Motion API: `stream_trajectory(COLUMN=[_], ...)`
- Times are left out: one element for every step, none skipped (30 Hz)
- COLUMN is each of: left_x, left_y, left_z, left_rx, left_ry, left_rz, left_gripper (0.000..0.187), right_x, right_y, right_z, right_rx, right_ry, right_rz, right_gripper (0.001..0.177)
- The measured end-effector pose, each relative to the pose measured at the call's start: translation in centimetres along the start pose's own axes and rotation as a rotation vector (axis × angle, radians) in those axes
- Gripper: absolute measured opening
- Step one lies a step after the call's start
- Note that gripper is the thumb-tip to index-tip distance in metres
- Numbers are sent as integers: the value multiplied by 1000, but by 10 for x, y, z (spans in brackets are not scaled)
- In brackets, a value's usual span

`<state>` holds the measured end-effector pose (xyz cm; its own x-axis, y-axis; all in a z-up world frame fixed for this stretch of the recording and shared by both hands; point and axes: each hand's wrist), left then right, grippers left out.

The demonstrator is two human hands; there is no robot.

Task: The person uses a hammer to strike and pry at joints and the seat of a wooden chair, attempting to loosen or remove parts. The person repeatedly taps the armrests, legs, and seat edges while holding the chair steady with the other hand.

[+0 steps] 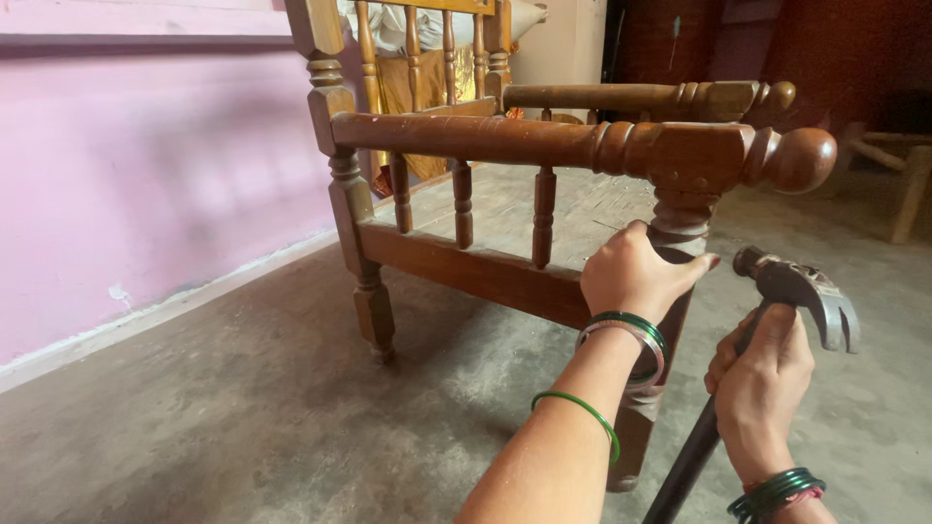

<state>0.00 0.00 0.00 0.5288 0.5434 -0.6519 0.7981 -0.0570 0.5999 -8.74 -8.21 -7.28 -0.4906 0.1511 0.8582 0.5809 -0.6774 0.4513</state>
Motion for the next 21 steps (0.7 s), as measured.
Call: stream_trajectory(left_x=[6,11,15,18,23,27,31,35,39,43,46,47,48,48,48,47,47,47,48,50,51], left_y=[3,6,8,8,7,8,9,10,11,13,14,15,16,16,16,15,13,12,12,13,13], left_z=[-2,-4,-4,-2,0,1,3,5,7,8,9,9,10,11,11,12,11,11,11,10,11], left_rx=[5,10,15,6,-2,-10,19,47,77,63,49,35,47,60,73,75,76,78,94,111,128], left_ry=[-69,-139,-210,-215,-218,-221,-249,-277,-307,-315,-325,-335,-325,-314,-303,-276,-248,-220,-235,-250,-266], left_rz=[-15,-30,-44,-11,22,56,47,37,27,33,40,48,41,35,27,42,57,72,77,81,85], left_gripper=[59,58,56,55,53,51,50,48,46,45,45,44,43,42,42,43,44,46,48,52,57], right_x=[0,1,1,1,1,1,1,0,-1,-2,-2,-3,-2,-1,0,0,1,1,1,1,1], right_y=[-1,-2,-3,-3,-5,-7,-8,-8,-9,-11,-11,-11,-9,-6,-4,-3,-1,0,2,5,7], right_z=[2,4,5,6,7,8,10,12,14,17,21,24,25,27,28,28,27,27,27,28,29], right_rx=[16,32,47,51,54,57,54,50,46,45,43,41,56,72,88,85,83,81,46,11,-25], right_ry=[16,32,48,24,2,-21,-7,6,18,35,51,67,75,82,89,124,160,195,255,314,372], right_rz=[-8,-16,-26,-22,-15,-8,-35,-61,-88,-73,-61,-49,-50,-52,-52,-67,-81,-95,-66,-36,-6], right_gripper=[46,46,46,45,45,45,45,45,44,45,45,46,45,43,42,44,45,47,48,50,52])
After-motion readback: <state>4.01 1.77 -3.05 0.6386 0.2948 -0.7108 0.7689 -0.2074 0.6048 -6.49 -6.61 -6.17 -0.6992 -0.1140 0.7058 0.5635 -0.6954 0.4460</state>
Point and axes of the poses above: each hand's wrist, its own y-axis towards the middle knuckle, its own z-axis out of the palm, x = y × z, and after that the axes turned 2 degrees about -y, right-handed
